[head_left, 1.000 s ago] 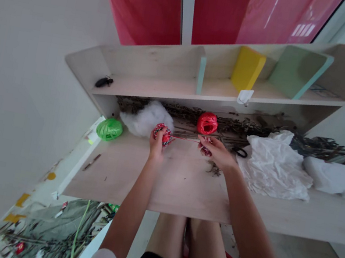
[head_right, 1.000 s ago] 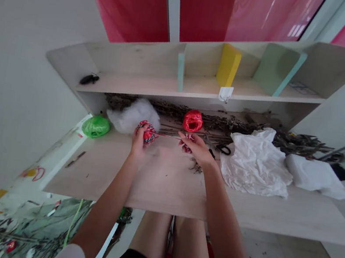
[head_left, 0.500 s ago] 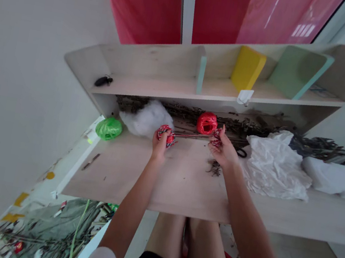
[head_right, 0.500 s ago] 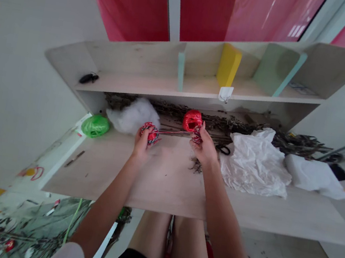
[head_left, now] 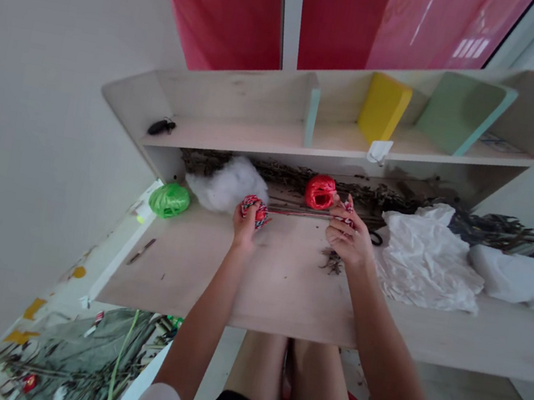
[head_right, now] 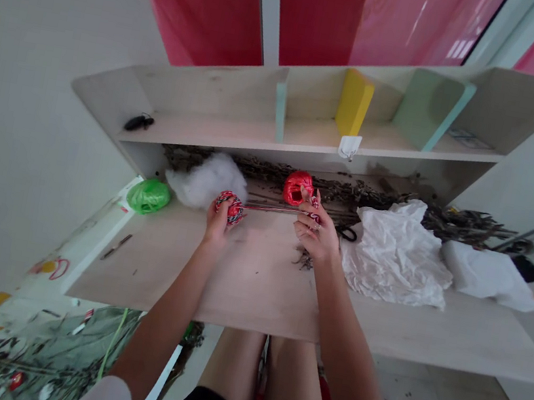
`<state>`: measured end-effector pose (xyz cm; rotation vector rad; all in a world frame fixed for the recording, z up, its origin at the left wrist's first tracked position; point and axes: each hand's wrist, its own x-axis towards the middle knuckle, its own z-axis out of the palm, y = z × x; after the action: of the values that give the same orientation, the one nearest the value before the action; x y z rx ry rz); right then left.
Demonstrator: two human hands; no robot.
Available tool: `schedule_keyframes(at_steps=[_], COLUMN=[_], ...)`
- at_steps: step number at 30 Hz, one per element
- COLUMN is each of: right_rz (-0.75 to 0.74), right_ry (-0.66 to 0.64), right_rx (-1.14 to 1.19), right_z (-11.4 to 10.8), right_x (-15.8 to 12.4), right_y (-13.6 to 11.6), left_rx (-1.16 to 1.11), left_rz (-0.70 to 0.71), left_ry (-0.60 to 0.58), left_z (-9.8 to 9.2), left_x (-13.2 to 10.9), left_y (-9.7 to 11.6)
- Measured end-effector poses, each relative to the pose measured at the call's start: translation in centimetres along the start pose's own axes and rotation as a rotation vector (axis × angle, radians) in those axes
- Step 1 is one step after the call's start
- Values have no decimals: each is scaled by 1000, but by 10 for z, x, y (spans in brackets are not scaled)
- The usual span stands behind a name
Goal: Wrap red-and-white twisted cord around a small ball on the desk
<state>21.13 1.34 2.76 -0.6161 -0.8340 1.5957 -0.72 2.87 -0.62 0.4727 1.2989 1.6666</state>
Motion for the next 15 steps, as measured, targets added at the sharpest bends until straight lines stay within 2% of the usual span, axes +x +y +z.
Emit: schedule_keyframes(at_steps=[5, 11, 15], right_rz=[27, -168, -191], right_ry=[1, 272, 308], right_rx=[-103, -554, -684], right_z=[3, -4, -16], right_x=[3, 16, 22], right_y=[7, 35, 40], left_rx=[-41, -54, -54], left_rz=[19, 94, 97], left_ry=[6, 12, 13], left_z=[-4, -2, -1], left_x=[2, -4, -5], left_y=[4, 12, 13])
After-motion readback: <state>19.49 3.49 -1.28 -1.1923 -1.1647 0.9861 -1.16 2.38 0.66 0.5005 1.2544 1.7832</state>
